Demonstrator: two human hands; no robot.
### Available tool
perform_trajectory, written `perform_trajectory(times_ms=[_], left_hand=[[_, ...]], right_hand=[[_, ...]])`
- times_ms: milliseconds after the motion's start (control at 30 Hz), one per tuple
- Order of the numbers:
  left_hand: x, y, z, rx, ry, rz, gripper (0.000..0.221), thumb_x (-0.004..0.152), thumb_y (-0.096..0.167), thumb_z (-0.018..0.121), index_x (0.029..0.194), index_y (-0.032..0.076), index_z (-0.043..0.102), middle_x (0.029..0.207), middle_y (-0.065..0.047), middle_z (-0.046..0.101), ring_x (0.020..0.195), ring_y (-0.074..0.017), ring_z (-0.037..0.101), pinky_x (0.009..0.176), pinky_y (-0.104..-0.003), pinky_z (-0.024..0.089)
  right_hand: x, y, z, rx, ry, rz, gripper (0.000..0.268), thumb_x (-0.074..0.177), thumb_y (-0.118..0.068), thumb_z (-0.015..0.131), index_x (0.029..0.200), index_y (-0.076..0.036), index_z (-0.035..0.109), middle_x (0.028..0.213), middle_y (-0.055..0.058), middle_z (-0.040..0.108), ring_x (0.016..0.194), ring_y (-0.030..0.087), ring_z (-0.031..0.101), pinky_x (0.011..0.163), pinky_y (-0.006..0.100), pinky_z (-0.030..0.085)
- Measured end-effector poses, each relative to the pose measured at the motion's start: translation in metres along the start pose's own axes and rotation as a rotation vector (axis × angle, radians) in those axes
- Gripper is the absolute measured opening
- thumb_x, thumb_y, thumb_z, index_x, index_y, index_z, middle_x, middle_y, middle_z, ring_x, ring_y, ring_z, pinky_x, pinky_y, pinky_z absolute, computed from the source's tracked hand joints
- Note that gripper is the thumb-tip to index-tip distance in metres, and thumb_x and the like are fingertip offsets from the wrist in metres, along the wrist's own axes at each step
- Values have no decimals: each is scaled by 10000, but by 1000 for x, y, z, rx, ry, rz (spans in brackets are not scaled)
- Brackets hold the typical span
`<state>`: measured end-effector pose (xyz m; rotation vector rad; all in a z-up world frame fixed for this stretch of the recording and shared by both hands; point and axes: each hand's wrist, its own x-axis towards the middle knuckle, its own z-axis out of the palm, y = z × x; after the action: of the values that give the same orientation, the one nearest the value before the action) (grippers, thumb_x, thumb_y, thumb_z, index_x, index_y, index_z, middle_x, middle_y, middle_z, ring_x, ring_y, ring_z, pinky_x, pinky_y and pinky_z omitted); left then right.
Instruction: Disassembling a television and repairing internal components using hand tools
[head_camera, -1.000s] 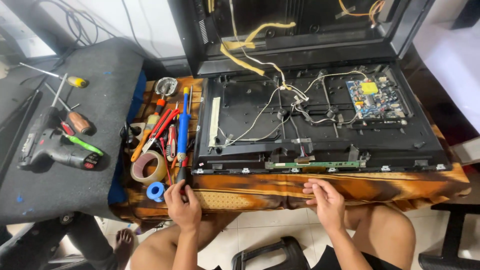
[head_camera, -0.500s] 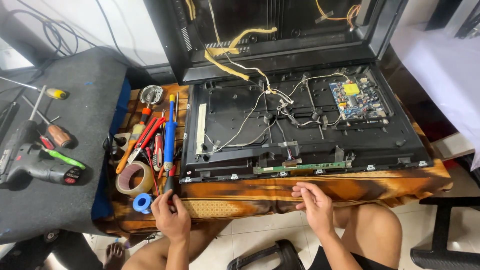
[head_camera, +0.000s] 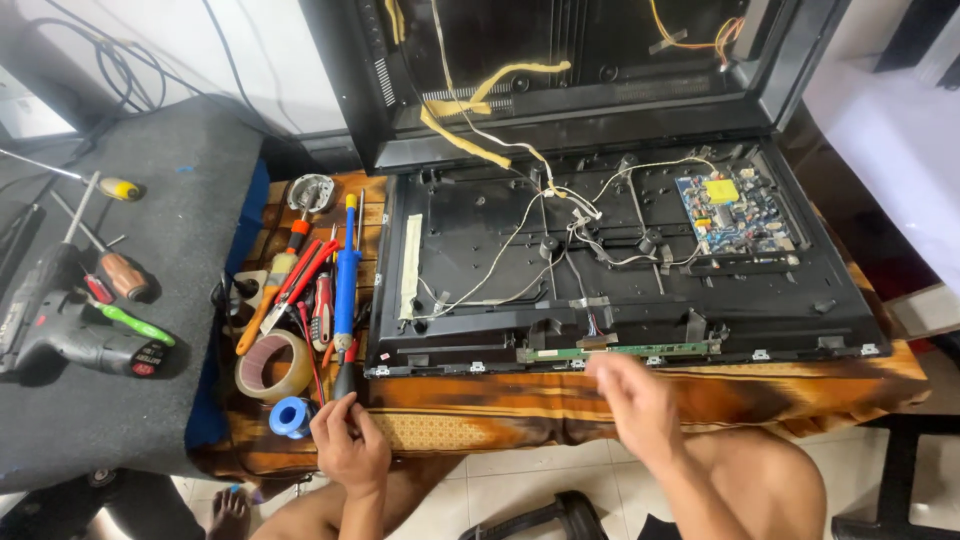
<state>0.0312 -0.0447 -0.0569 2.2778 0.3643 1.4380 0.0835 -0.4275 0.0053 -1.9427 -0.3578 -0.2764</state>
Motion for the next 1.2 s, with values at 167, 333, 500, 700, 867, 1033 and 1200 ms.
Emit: perform_trajectory(times_ms=[167,333,500,700,867,1033,1200], left_hand=[[4,4,-3,-3,-3,38,167,978,-3,672,1110,69,745,1121,-115,656,808,-209,643,683,-323,521],[3,0,-1,46,-6,24,182,973,18,675,1114,112,744,1123,-86,671,913,-225,683,724,-330,543],[8,7,-5,28,5,65,175,967,-24,666,1083,80,747,1093,-103,678,952,-249,696,787,-333,556],[4,4,-3,32,-5,61,152,977,11,688,1095,82,752,1120,-108,675,962,-250,694,759,-340,553],[4,4,-2,12,-2,63,173,972,-24,676,1101,66,747,1112,-120,669,956,-256,689,770,-344,556],[5,5,-3,12,-3,69,157,977,-21,677,1096,52,748,1111,-124,673,953,-258,689,753,-343,560],[5,6,0,22,1,76,155,979,-30,676,1091,50,747,1110,-127,676,968,-261,691,758,-350,562]], right_hand=[[140,-20,-22,-375,291,-104,235,1082,-178,556,1214,-95,732,1077,20,773,625,92,631,496,222,467],[234,67,-11,-621,85,212,215,1018,-248,578,1148,-152,721,1130,91,695,1054,350,627,861,499,503],[227,76,-10,-545,205,221,162,1025,-125,596,900,-130,699,914,36,716,832,255,668,683,413,530],[215,67,-19,-232,459,67,58,959,-167,689,981,-141,642,892,10,707,847,198,689,796,356,510],[215,44,-17,-127,322,103,75,937,-116,703,1010,-131,710,963,4,716,940,128,668,910,311,588],[216,50,-16,-81,330,102,97,920,-101,711,1009,-137,696,988,-14,720,927,120,662,889,302,574],[215,45,-20,-108,299,181,346,923,-116,700,1260,-101,621,1020,28,736,893,169,663,861,323,532]])
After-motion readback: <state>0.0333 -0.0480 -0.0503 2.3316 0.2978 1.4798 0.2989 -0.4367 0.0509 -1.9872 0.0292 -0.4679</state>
